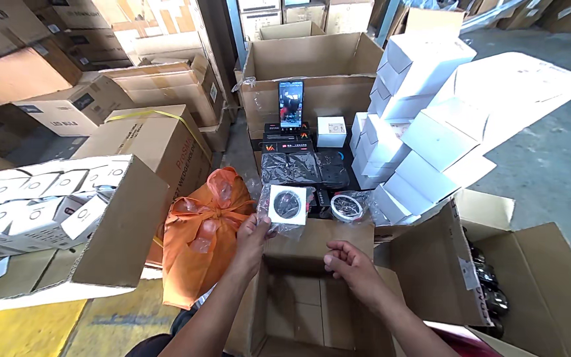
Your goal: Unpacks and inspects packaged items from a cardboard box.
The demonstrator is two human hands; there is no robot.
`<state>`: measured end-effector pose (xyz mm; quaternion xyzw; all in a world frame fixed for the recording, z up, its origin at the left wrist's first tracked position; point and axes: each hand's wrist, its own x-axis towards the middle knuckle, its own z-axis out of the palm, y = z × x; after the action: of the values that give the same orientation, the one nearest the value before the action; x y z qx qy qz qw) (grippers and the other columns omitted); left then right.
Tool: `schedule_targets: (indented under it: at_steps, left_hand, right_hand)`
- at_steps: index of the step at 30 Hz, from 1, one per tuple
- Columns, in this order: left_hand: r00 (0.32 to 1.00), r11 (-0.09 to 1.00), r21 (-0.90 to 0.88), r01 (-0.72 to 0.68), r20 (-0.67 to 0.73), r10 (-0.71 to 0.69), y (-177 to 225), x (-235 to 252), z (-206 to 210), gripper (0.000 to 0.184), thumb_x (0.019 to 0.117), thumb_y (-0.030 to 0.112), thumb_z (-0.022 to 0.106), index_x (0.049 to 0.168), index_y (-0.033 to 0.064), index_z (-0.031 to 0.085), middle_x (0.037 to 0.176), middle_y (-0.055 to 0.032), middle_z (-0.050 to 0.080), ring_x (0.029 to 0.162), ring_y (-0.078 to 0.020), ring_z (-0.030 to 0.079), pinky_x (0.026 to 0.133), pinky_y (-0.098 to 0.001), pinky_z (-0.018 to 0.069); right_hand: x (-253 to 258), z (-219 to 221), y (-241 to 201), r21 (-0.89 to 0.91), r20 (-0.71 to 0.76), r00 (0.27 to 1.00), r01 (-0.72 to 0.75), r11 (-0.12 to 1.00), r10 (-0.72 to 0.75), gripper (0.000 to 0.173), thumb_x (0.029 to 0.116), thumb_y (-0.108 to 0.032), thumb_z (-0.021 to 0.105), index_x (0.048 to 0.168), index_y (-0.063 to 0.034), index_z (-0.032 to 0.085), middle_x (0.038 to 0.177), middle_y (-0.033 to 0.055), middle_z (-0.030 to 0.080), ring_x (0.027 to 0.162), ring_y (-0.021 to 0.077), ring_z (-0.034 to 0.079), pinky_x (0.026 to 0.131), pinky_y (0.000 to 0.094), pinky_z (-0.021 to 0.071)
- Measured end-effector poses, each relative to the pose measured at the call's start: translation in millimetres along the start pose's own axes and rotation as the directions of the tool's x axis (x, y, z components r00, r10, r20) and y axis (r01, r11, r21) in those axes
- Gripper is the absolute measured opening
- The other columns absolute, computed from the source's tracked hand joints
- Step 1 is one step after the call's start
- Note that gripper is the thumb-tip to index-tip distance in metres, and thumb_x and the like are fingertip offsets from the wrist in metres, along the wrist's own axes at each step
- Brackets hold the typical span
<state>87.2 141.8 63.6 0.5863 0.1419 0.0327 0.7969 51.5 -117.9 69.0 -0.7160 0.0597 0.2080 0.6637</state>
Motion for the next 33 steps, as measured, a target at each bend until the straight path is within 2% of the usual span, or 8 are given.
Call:
schedule_targets:
  at_steps: [5,7,13,18,21,28,31,33]
  left_hand:
    - [0.97,0.964,-0.136,0.23,-0.054,-0.239,3,6,15,0.023,0.1072,0.013,0.052,0.121,-0.0038,0.06,0.1,-0.0184,0.072,0.084,-0.0251,0.073,0.076,-0.039,0.0619]
    - [0.96,0.952,-0.147,0.27,-0.029,-0.277,2,6,19,0.023,0.107,0.013,0.052,0.123,-0.0024,0.06,0.1,-0.0174,0.071,0.083,-0.0246,0.072,0.075,-0.0388,0.0617]
    - [0.96,0.938,-0.203,0.28,0.044,-0.277,-3,5,25,0.033,0.1061,0.006,0.049,0.138,0.0008,0.054,0.115,-0.0194,0.07,0.096,-0.0274,0.072,0.082,-0.0419,0.0609]
    - [0.96,0.941,-0.239,0.238,0.208,-0.19,-4,0,22,0.047,0.1056,0.003,0.044,0.153,0.0027,0.04,0.132,-0.0223,0.063,0.112,-0.0318,0.068,0.095,-0.0465,0.0574]
    - [0.941,0.935,-0.231,0.27,0.267,-0.205,-1,-4,21,0.047,0.1077,0.011,0.041,0.154,0.0041,0.037,0.134,-0.0234,0.062,0.116,-0.0336,0.067,0.097,-0.0477,0.0566]
    - [0.935,0.911,-0.234,0.34,0.184,-0.302,-2,-8,23,0.042,0.1085,0.021,0.043,0.147,0.005,0.043,0.129,-0.0223,0.065,0.112,-0.0336,0.068,0.089,-0.0467,0.0588]
    - [0.912,0.887,-0.218,0.407,0.147,-0.382,-2,-13,29,0.04,0.1093,0.027,0.043,0.139,0.002,0.052,0.127,-0.0212,0.067,0.112,-0.0331,0.068,0.092,-0.0483,0.0573]
    - [0.895,0.874,-0.204,0.44,0.18,-0.409,-4,-14,30,0.044,0.1097,0.031,0.041,0.14,0.0019,0.052,0.13,-0.0209,0.066,0.116,-0.0334,0.066,0.096,-0.0495,0.0555]
  right_hand:
    - [1,2,1,0.002,0.028,1.0,-0.013,1.0,0.013,0.045,0.0928,-0.021,0.073,0.132,-0.0042,0.059,0.101,0.0071,0.072,0.088,0.0193,0.071,0.077,0.0337,0.061]
    - [1,2,2,-0.008,0.049,0.999,-0.016,1.0,0.017,0.048,0.0923,-0.024,0.074,0.134,-0.005,0.058,0.101,0.0065,0.072,0.089,0.0188,0.071,0.078,0.0339,0.0608]
    - [1,2,2,-0.013,0.084,0.996,-0.017,1.0,0.018,0.052,0.0907,-0.025,0.075,0.136,-0.005,0.056,0.102,0.0056,0.072,0.089,0.0177,0.071,0.079,0.0338,0.0605]
    - [1,3,0,-0.01,0.121,0.992,-0.022,1.0,0.023,0.058,0.0893,-0.025,0.075,0.139,-0.0043,0.053,0.104,0.0061,0.071,0.091,0.0183,0.07,0.081,0.0358,0.0602]
    - [0,5,0,-0.009,0.142,0.989,-0.031,0.999,0.032,0.059,0.0889,-0.026,0.076,0.14,-0.0046,0.053,0.105,0.0059,0.071,0.091,0.0181,0.07,0.082,0.0357,0.0601]
    - [0,6,3,-0.043,0.181,0.983,-0.035,0.998,0.043,0.064,0.0878,-0.029,0.076,0.141,-0.0053,0.051,0.106,0.0055,0.071,0.093,0.0179,0.07,0.083,0.036,0.0599]
    - [1,7,3,-0.046,0.186,0.982,-0.035,0.998,0.043,0.065,0.087,-0.031,0.077,0.141,-0.0052,0.051,0.106,0.0053,0.071,0.093,0.0175,0.07,0.084,0.036,0.0594]
    - [1,7,4,-0.045,0.193,0.98,-0.033,0.998,0.041,0.066,0.087,-0.031,0.077,0.142,-0.0052,0.05,0.106,0.0053,0.07,0.093,0.0174,0.069,0.084,0.0362,0.0593]
